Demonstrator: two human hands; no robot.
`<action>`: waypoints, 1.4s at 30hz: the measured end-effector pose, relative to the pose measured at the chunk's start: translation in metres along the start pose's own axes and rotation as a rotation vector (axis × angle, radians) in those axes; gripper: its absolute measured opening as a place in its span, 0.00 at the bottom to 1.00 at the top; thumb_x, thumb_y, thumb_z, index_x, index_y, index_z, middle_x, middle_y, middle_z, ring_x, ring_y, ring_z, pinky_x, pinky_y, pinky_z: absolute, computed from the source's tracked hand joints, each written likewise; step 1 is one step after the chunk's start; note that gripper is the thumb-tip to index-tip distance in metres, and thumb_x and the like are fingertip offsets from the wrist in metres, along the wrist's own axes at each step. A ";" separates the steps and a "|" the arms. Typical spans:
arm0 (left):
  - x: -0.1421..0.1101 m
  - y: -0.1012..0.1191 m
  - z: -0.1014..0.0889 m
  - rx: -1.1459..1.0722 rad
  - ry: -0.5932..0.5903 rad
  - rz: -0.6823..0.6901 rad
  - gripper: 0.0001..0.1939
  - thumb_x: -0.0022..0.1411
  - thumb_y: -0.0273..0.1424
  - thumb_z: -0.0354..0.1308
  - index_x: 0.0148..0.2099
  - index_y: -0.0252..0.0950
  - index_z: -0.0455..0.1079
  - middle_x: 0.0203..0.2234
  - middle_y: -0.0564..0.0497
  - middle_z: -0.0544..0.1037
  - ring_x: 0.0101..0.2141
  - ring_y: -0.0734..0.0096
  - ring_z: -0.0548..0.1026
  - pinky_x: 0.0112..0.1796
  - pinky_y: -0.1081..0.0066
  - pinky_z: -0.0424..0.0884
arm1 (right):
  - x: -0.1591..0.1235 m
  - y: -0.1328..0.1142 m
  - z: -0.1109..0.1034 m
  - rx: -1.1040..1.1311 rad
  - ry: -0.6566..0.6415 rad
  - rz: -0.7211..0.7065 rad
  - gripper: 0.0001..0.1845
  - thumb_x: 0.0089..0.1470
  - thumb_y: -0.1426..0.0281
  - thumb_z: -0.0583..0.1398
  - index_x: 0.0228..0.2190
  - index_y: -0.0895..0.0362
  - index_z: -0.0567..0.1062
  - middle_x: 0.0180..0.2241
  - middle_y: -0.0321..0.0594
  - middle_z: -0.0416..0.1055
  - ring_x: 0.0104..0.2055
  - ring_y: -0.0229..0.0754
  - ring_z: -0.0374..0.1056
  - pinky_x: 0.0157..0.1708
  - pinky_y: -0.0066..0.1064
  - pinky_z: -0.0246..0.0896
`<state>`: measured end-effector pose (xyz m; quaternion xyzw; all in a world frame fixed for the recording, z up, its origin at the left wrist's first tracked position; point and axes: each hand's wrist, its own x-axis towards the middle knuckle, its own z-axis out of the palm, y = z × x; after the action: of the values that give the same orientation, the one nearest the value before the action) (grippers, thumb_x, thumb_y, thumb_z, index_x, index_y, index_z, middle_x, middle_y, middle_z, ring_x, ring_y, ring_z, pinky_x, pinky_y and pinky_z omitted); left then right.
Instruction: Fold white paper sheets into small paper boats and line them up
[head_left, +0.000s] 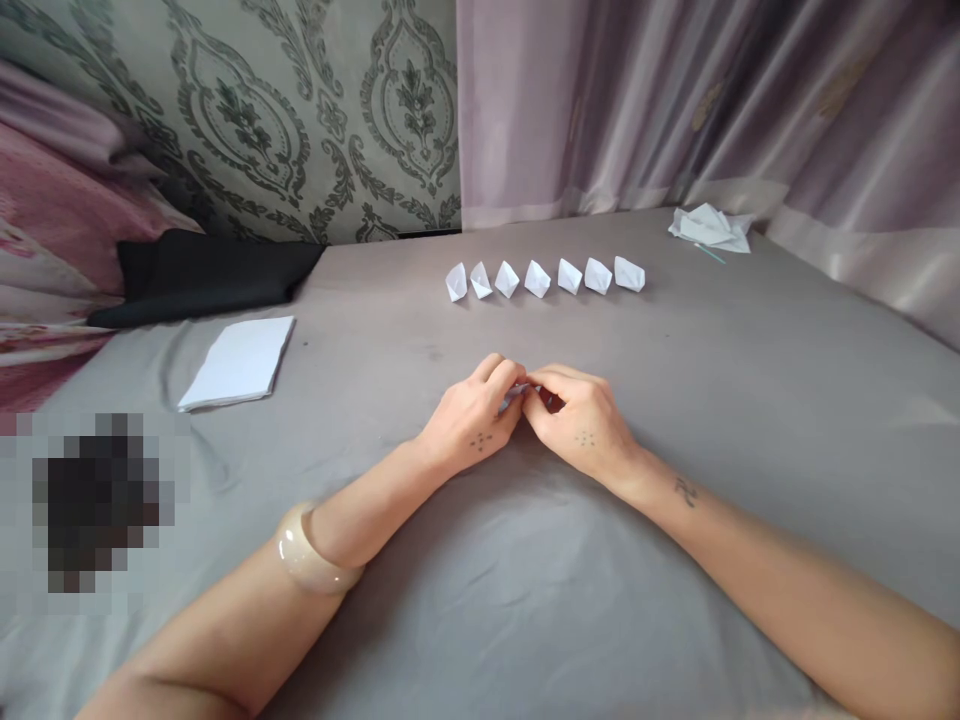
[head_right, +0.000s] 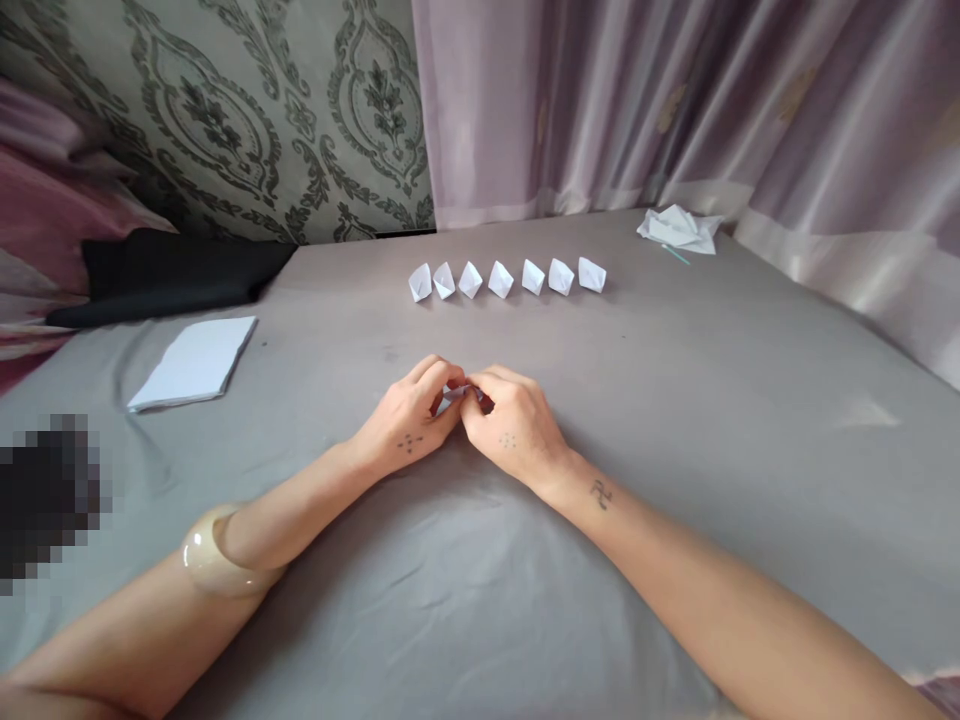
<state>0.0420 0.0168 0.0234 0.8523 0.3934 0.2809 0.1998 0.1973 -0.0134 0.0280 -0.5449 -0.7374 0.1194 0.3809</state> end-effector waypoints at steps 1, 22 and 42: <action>0.000 0.000 0.000 -0.003 0.001 0.004 0.05 0.61 0.27 0.49 0.40 0.38 0.62 0.36 0.51 0.69 0.25 0.79 0.65 0.28 0.74 0.63 | 0.000 -0.001 0.000 -0.005 0.003 0.005 0.12 0.52 0.76 0.53 0.28 0.55 0.76 0.26 0.37 0.71 0.28 0.37 0.65 0.32 0.29 0.60; -0.001 -0.006 -0.004 -0.110 0.008 0.068 0.08 0.57 0.24 0.50 0.41 0.36 0.62 0.31 0.54 0.64 0.22 0.82 0.63 0.25 0.77 0.62 | 0.001 0.002 0.002 0.125 0.041 0.170 0.11 0.48 0.75 0.57 0.30 0.56 0.79 0.31 0.37 0.77 0.30 0.38 0.71 0.34 0.29 0.65; -0.008 -0.015 -0.016 0.098 -0.122 0.082 0.14 0.59 0.23 0.46 0.43 0.36 0.70 0.41 0.48 0.72 0.23 0.79 0.66 0.27 0.75 0.64 | -0.010 0.020 -0.006 -0.244 -0.167 -0.169 0.17 0.55 0.78 0.51 0.39 0.54 0.77 0.38 0.39 0.69 0.28 0.35 0.64 0.27 0.29 0.58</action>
<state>0.0193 0.0218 0.0244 0.8920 0.3583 0.2169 0.1699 0.2168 -0.0163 0.0162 -0.5114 -0.8187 0.0414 0.2579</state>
